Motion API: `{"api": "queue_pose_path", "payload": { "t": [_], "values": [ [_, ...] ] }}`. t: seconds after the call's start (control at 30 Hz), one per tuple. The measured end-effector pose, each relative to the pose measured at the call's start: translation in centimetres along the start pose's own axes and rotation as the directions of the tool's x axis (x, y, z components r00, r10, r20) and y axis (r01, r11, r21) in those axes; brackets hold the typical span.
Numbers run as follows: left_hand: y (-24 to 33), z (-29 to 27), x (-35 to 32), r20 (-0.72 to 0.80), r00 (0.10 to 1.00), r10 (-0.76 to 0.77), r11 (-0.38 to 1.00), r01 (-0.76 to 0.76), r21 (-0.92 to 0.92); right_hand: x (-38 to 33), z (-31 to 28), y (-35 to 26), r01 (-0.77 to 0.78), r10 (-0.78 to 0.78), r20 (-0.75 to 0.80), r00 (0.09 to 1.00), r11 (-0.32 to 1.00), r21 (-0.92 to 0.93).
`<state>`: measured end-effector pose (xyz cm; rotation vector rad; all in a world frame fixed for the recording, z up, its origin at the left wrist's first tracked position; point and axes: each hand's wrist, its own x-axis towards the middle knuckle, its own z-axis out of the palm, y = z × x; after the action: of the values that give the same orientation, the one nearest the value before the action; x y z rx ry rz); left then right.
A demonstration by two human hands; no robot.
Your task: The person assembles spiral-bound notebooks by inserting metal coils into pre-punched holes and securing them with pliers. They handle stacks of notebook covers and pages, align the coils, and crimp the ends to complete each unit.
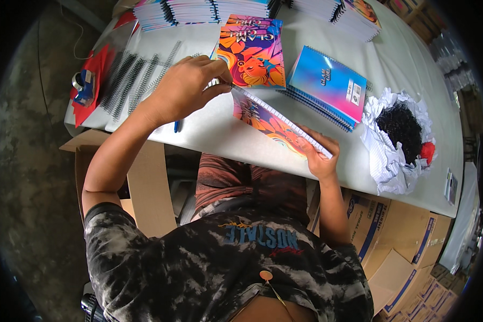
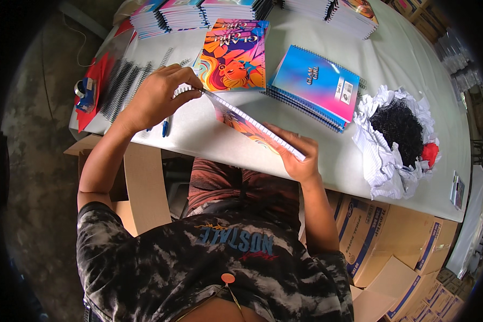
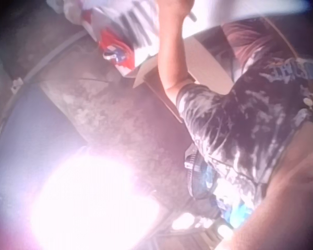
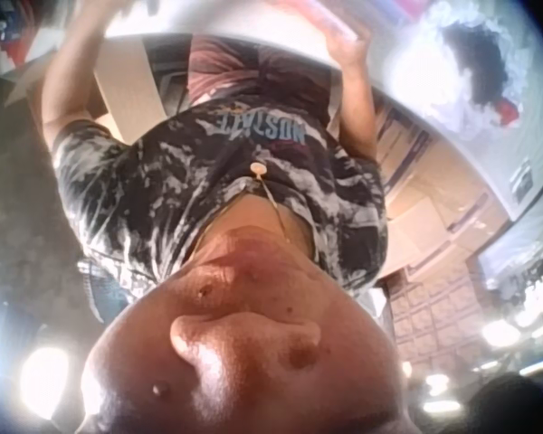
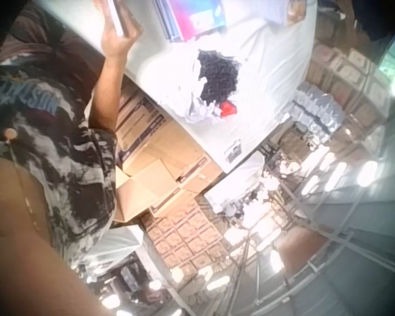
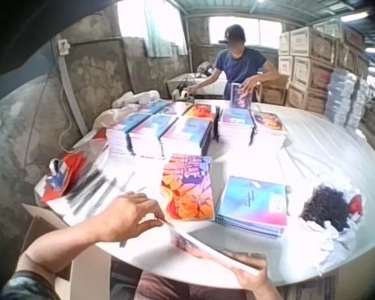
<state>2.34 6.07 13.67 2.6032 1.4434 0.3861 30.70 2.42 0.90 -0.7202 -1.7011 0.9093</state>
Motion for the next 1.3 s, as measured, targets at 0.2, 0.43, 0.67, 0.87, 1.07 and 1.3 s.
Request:
{"api": "queue_pose_path", "payload": {
  "t": [0.2, 0.43, 0.67, 0.87, 1.07, 1.3],
  "values": [
    [-1.5, 0.1, 0.1, 0.156, 0.986, 0.063, 0.973, -0.025, -0.23, 0.0, 0.1, 0.2, 0.088, -0.088, 0.003, 0.996, 0.996, -0.032],
    [-2.0, 0.7, -0.3, 0.089, 0.994, 0.061, 0.962, -0.035, -0.272, -0.2, 0.7, 0.0, 0.019, -0.009, -0.093, 0.996, 0.995, 0.103],
    [-2.9, 0.5, -0.4, 0.366, 0.927, -0.088, 0.755, 0.302, -0.583, 0.1, 0.0, 0.3, 0.082, -0.082, 0.029, 0.996, 0.997, 0.009],
    [-1.8, 2.0, -1.0, -0.023, 0.994, 0.103, 0.932, -0.104, -0.348, -0.2, 0.2, 0.2, 0.058, -0.056, -0.027, 0.998, 0.996, 0.072],
    [-2.4, 1.5, -0.7, 0.182, 0.979, -0.097, 0.835, 0.179, -0.521, 0.1, 0.2, 0.3, 0.081, -0.081, 0.021, 0.996, 0.997, 0.015],
    [-1.5, 1.7, -0.7, 0.058, 0.994, -0.095, 0.856, 0.112, -0.505, -0.2, 0.1, 0.7, 0.083, -0.082, -0.034, 0.996, 0.996, 0.038]
  ]
}}
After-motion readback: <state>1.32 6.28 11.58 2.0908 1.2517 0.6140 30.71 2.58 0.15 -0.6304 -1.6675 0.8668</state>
